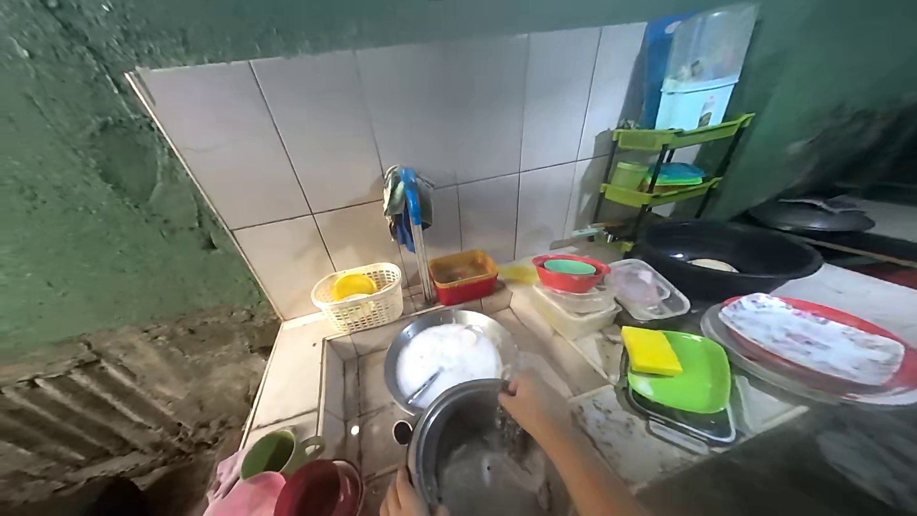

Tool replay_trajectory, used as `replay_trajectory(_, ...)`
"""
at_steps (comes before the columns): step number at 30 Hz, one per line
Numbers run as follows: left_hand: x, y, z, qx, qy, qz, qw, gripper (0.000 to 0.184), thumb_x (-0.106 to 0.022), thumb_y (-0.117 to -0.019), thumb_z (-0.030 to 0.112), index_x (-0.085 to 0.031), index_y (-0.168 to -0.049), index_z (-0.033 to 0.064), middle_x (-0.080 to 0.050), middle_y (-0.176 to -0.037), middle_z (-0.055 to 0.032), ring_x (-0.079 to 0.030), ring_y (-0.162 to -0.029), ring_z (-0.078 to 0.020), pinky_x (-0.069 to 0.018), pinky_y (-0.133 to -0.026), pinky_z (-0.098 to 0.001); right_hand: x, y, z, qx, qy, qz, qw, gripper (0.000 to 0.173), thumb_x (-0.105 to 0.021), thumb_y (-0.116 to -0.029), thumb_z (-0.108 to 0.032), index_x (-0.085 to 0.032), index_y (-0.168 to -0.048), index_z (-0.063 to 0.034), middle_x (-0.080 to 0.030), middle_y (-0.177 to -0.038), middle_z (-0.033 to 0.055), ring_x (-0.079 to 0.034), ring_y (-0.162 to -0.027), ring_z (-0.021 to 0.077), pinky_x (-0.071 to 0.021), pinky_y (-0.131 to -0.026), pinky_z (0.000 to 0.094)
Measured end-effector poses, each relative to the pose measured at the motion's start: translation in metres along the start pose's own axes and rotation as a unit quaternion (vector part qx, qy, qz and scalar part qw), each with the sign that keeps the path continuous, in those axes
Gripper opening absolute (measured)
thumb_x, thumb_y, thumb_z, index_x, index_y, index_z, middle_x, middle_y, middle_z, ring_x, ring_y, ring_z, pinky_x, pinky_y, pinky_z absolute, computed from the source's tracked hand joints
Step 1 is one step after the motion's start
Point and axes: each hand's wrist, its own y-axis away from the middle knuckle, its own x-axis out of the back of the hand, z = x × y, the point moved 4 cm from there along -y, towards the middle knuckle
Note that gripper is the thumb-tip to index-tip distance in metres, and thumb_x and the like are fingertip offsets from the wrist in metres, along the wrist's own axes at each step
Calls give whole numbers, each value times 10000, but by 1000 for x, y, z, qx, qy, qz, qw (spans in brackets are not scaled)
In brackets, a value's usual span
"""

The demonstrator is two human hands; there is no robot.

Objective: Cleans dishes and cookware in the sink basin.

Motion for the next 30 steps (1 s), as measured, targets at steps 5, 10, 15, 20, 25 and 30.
replay_trajectory(5, 15, -56, 15, -37, -103, -52, 993, 508, -528, -1034, 204, -467, -1520, 70, -404, -1578, -178, -349, -1454, -424, -269, -1126, -671, 0, 0, 7, 15, -9, 10, 1000, 347, -618, -1009, -289, -644, -1240, -31, -581, -1363, 162, -628, -1183, 309, -505, -980, 491)
replay_trajectory(10, 8, -107, 40, -99, -213, -138, 962, 413, -448, -1094, 258, -519, -1485, 147, -383, -1604, -97, -325, -1476, -368, -260, -1152, -619, 0, -2, -1, 36, 16, -3, 999, 336, -605, -1015, -286, -647, -1224, -26, -585, -1343, 176, -618, -1194, 316, -503, -977, 490)
replay_trajectory(15, -1, -120, 50, -119, -230, -161, 952, 419, -411, -1104, 221, -485, -1510, 150, -369, -1603, -111, -350, -1448, -387, -292, -1129, -611, -26, -14, -40, 225, 53, -11, 973, 295, -596, -992, -198, -688, -1180, 10, -590, -1367, 186, -553, -1278, 352, -401, -1079, 542)
replay_trajectory(20, -1, -117, 49, -102, -220, -147, 959, 437, -400, -1079, 101, -487, -1506, 131, -349, -1613, -115, -341, -1456, -383, -299, -1134, -603, -45, -14, -65, 373, 39, -24, 927, 292, -626, -979, -224, -692, -1136, 14, -579, -1393, 181, -531, -1301, 348, -300, -1134, 561)
replay_trajectory(25, -1, -108, 43, -81, -196, -120, 970, 412, -400, -1100, 182, -507, -1495, 140, -378, -1593, -138, -365, -1440, -395, -303, -1142, -588, -22, -16, -44, 165, 35, 19, 985, 329, -634, -976, -312, -714, -1105, -21, -567, -1387, 142, -552, -1251, 321, -371, -1068, 551)
replay_trajectory(30, -1, -77, 35, -11, -159, -57, 986, 433, -417, -1072, 92, -476, -1499, 51, -388, -1559, -234, -381, -1424, -447, -365, -1144, -528, 7, -5, -5, 14, 17, 26, 999, 381, -627, -997, -324, -676, -1193, -1, -606, -1330, 190, -605, -1204, 348, -437, -1009, 581)
